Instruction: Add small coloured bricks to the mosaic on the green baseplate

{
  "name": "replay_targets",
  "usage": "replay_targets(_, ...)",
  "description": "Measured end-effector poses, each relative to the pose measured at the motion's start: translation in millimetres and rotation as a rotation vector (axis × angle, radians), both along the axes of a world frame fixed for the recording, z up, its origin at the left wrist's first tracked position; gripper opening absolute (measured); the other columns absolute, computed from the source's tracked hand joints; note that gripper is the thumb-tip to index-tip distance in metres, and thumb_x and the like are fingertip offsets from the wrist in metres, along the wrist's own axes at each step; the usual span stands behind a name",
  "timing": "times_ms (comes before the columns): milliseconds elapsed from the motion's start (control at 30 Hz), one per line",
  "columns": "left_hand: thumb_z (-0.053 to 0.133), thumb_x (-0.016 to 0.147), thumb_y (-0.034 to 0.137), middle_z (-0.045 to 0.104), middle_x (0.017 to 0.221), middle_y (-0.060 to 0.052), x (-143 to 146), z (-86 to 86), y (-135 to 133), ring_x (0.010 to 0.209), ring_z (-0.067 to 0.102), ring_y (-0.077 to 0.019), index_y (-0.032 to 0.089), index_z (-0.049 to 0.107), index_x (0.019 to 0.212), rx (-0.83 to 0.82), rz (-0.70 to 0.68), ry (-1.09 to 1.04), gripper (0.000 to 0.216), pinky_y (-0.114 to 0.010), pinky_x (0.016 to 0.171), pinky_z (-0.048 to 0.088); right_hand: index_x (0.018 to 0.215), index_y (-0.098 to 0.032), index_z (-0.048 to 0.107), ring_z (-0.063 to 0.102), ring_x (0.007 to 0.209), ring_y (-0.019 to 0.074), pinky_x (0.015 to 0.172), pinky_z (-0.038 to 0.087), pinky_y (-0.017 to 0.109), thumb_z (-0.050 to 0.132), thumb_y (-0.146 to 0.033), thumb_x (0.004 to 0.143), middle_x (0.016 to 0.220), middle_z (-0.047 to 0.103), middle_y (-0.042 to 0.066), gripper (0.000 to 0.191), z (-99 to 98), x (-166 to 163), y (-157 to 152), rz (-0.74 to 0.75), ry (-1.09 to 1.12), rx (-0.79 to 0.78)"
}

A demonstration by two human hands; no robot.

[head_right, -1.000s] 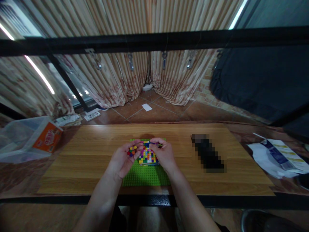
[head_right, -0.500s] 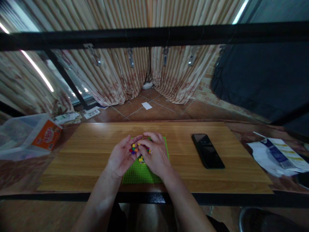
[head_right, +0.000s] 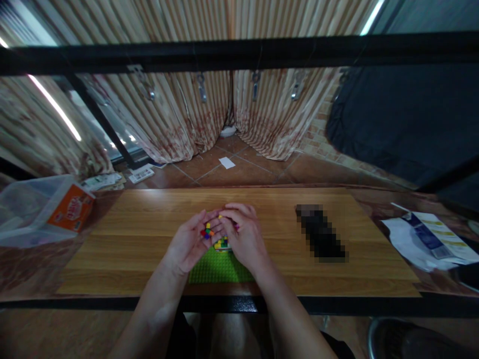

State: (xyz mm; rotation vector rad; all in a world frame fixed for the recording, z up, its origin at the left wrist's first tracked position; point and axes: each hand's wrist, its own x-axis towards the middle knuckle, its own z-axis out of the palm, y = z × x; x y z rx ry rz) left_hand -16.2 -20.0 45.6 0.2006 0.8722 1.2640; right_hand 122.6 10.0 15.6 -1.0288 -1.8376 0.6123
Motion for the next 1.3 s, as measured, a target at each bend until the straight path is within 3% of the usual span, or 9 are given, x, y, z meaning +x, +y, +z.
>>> replay_targets(100,0.051,0.091,0.021,0.071,0.083,-0.012,-3.4,0.8,1.2,0.071,0.066,-0.0143,0.009,0.069,0.085,-0.058,0.07,0.079,0.022,-0.023,0.065,0.054,0.093,-0.026,0.075,0.061,0.107,0.0239,0.1,0.044,0.045,0.058,-0.03,0.091,0.109,0.069,0.007,0.017,-2.5,10.0,7.9,-0.062,0.056,-0.025)
replay_targets(200,0.055,0.086,0.017,0.068,0.072,-0.007,-7.6,-0.5,2.8,0.053,0.057,-0.0078,0.01,0.067,0.085,-0.101,0.175,0.149,0.014,-0.016,0.046,0.042,0.089,-0.026,0.075,0.062,0.106,0.0245,0.1,0.044,0.046,0.062,-0.033,0.088,0.107,0.07,0.006,0.015,-7.4,19.6,16.2,-0.107,0.074,-0.066)
replay_targets(300,0.06,0.08,0.017,0.062,0.063,-0.002,-9.1,-2.8,3.9,0.044,0.047,-0.0049,0.01,0.066,0.086,-0.102,0.211,0.175,0.011,-0.015,0.04,0.032,0.085,-0.027,0.075,0.062,0.104,0.0244,0.099,0.045,0.046,0.063,-0.034,0.086,0.106,0.07,0.006,0.014,-12.0,22.9,19.4,-0.088,0.059,-0.103)
replay_targets(700,0.059,0.078,0.016,0.06,0.062,-0.002,-5.2,-4.7,3.8,0.046,0.045,-0.0053,0.01,0.067,0.085,-0.106,0.204,0.221,0.012,-0.016,0.044,0.033,0.08,-0.025,0.075,0.058,0.107,0.0257,0.097,0.043,0.046,0.064,-0.018,0.08,0.109,0.067,0.007,0.013,-15.8,13.2,11.8,-0.024,-0.112,-0.132)
replay_targets(1000,0.061,0.077,0.015,0.06,0.062,-0.001,-5.7,-5.7,2.7,0.046,0.045,-0.0049,0.01,0.067,0.088,-0.091,0.196,0.231,0.013,-0.016,0.044,0.032,0.077,-0.023,0.073,0.063,0.098,0.0236,0.092,0.047,0.042,0.063,-0.024,0.077,0.101,0.069,0.007,0.011,-27.0,6.3,17.7,-0.052,0.084,-0.222)
replay_targets(1300,0.062,0.077,0.015,0.06,0.063,-0.001,-6.0,-8.5,3.4,0.046,0.044,-0.0048,0.01,0.066,0.088,-0.073,0.188,0.233,0.013,-0.016,0.043,0.03,0.071,-0.021,0.074,0.066,0.085,0.021,0.08,0.05,0.035,0.07,-0.033,0.065,0.092,0.072,0.006,0.014,-34.9,3.2,22.1,-0.026,0.339,-0.441)
